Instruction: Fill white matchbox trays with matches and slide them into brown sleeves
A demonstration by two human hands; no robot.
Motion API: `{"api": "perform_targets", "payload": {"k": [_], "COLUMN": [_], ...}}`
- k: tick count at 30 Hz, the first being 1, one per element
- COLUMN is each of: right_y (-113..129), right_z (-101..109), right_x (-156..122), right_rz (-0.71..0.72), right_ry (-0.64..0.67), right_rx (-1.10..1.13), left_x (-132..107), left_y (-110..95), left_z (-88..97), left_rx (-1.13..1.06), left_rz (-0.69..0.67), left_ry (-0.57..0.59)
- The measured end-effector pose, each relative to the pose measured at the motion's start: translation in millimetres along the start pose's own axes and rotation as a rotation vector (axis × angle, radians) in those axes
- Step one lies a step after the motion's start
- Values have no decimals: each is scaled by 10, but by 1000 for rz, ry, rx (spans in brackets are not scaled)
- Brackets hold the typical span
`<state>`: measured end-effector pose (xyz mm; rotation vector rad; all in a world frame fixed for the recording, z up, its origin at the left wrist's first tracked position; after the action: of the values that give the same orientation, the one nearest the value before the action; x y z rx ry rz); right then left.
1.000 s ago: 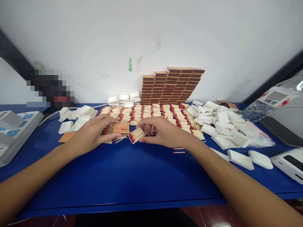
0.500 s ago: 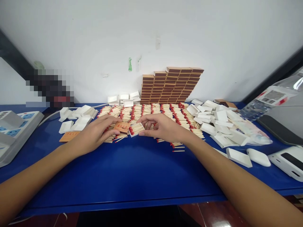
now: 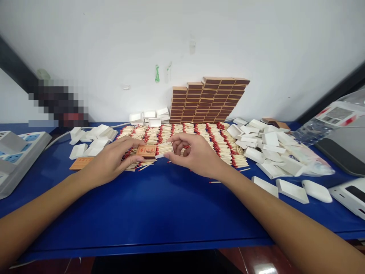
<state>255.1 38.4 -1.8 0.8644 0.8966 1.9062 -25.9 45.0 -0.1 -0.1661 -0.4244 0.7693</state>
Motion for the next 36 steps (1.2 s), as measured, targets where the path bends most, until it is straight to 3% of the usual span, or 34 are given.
{"api": "perform_targets", "payload": {"k": [5,13,19,24,30,36], "right_y": [15,14,178,285,239,213], "right_z": [-20,-82,-332,-538,-448,-359], "right_x": [-4,-1,-143,-292,-266,-214], "right_rz": [2,-16,-42,41,61,146], "right_ry": [-43,22,-127,153,71,-9], "right_rx": [23,109,54,-55,-149,-328], "left_x": [1,-8,-9,-18,-24,-15], "left_y": [-14,-12,-53,-96,-74,-22], "left_z": [10,-26,-29,-49,-72,-50], "left_rx": [-5,-15,5,-3,-3,73], "left_rz": [21,12,23,-12,-17,-34], "left_ry": [-10,-47,-200,-256,-243,-136]}}
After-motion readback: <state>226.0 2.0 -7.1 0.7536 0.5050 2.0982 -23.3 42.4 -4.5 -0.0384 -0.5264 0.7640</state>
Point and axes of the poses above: each hand's wrist, its own x-axis towards the middle knuckle, its own z-axis out of the back of the hand, y = z × x, the point moved 1 cm from there along x, towards the middle knuckle, and after that the axes turned 4 degrees about y, right-handed, at the moved point
